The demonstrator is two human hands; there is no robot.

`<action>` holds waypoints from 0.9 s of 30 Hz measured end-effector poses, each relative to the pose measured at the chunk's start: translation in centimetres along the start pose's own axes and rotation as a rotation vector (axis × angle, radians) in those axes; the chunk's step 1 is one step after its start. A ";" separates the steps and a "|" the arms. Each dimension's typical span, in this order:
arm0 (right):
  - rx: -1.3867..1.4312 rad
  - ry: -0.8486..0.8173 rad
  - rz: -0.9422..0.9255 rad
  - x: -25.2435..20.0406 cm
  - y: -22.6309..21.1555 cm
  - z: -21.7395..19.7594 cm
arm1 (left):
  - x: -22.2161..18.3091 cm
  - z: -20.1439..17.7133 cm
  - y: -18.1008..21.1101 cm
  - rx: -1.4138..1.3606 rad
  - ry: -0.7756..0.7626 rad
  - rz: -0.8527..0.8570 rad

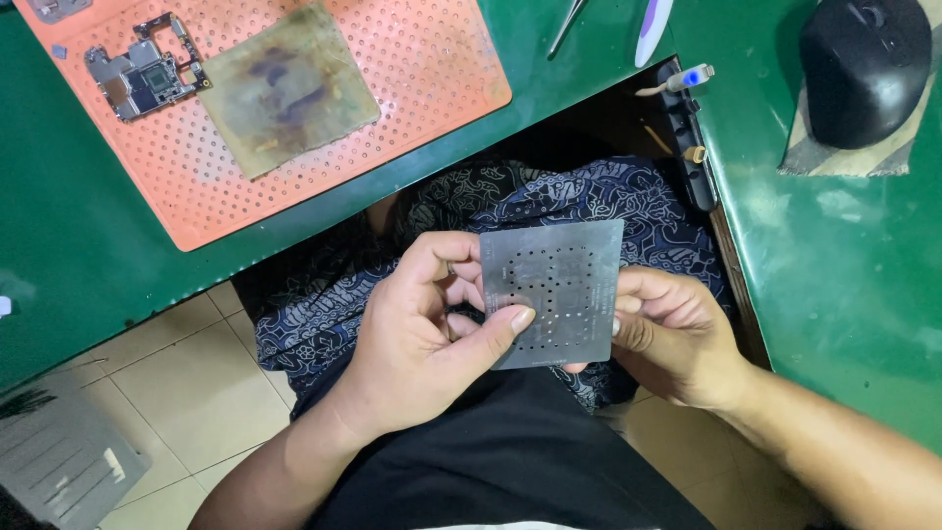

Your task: Cleaning a reballing stencil and aligning a small electronic component using adhesive tape for mobile phone repair.

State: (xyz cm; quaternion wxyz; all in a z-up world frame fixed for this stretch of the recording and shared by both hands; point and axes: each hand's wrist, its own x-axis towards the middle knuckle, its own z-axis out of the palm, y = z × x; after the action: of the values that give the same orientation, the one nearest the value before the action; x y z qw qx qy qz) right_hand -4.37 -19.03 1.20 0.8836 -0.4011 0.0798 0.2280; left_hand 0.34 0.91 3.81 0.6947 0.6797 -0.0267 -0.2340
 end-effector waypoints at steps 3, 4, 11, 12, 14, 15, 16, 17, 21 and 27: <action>-0.033 -0.017 -0.014 0.0 0.0 0.0 | 0.0 0.0 -0.1 0.000 0.002 0.000; -0.033 -0.017 -0.014 0.0 -0.1 0.2 | 0.0 0.0 -0.1 0.000 0.002 0.000; -0.042 -0.039 -0.032 0.1 -0.2 0.4 | -0.1 0.2 0.2 0.018 0.026 -0.019; -0.032 -0.036 -0.035 0.1 -0.1 0.4 | -0.1 0.2 0.3 0.014 0.028 -0.027; -0.028 -0.031 -0.029 0.1 -0.1 0.3 | -0.1 0.2 0.1 0.012 0.021 -0.019; -0.025 -0.026 -0.022 0.1 -0.1 0.2 | -0.1 0.2 0.0 0.008 0.015 -0.010; -0.025 -0.026 -0.023 0.1 -0.1 0.2 | -0.1 0.2 0.1 0.008 0.015 -0.009; -0.028 -0.027 -0.023 0.0 -0.1 0.2 | -0.1 0.2 0.1 0.003 0.016 -0.010; -0.032 -0.023 -0.028 0.0 -0.1 0.2 | 0.0 0.3 0.3 -0.005 0.020 -0.008; -0.029 -0.011 -0.020 0.0 0.0 0.2 | 0.0 0.5 0.7 0.041 0.054 -0.038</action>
State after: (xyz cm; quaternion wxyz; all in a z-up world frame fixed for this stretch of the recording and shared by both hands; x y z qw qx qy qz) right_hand -4.38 -18.93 1.34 0.8803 -0.4136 0.0677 0.2224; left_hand 0.34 0.46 4.53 0.6767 0.7001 0.0001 -0.2282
